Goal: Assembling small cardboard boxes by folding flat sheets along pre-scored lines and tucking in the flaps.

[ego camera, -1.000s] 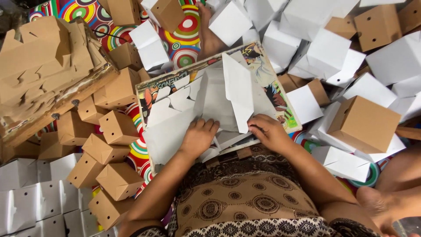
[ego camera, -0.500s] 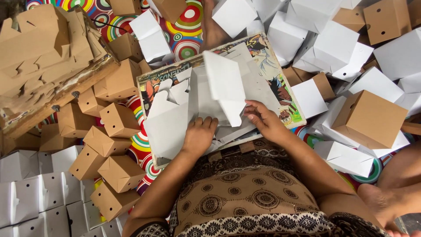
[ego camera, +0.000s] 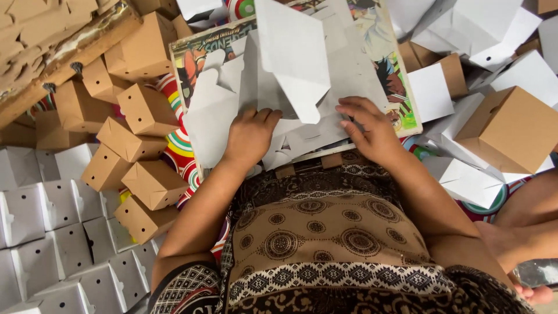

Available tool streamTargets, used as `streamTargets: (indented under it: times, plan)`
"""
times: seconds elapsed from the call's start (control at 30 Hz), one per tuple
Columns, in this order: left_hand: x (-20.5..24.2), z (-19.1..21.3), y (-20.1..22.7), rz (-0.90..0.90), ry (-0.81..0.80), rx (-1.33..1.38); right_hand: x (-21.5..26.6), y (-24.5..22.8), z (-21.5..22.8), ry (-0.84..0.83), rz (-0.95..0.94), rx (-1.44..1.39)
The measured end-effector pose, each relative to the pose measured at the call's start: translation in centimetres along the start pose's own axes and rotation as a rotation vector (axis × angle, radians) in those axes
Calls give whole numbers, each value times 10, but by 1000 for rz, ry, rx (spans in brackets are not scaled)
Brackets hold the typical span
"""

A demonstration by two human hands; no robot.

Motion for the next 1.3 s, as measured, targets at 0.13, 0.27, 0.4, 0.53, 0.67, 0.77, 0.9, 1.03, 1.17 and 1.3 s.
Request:
streamTargets:
  times: [0.13,0.27,0.4,0.53,0.67,0.77,0.9,1.03,1.17,1.3]
  plan:
    - [-4,-3,-3,-21,-41,90,-16,-15,7,93,87,219]
    - [-16,10,8,-29,-104,216,-29,-23,2,84,140,217]
    - [-25,8,14,-54,-269,410,-36,-25,-1,118,195,248]
    - [-29,-3,6,8,-498,579,-37,-5,5,165,191,253]
    - [-41,17,-2,95,-540,749,-37,2,9,182,165,182]
    - [-39,16,-14,202,-696,855,-37,14,19,243,130,32]
    - [-26,-2,-35,410,-669,1004,-31,44,20,287,-30,-243]
    - [-31,-5,-43,429,-566,975,-38,53,16,274,-30,-253]
    - [-43,-8,-34,411,-519,930,-52,10,11,255,45,-141]
    - [-49,-5,-28,384,-488,912,-57,-15,3,227,167,11]
Point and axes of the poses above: each hand's wrist, its own x-axis away from the middle knuckle, its own z-axis out of the back of the hand, y = z × x, the point moved 4 cm from there along -x, towards the middle knuckle, and after that the axes turned 7 degrees about -z, right-handed, at the moved point
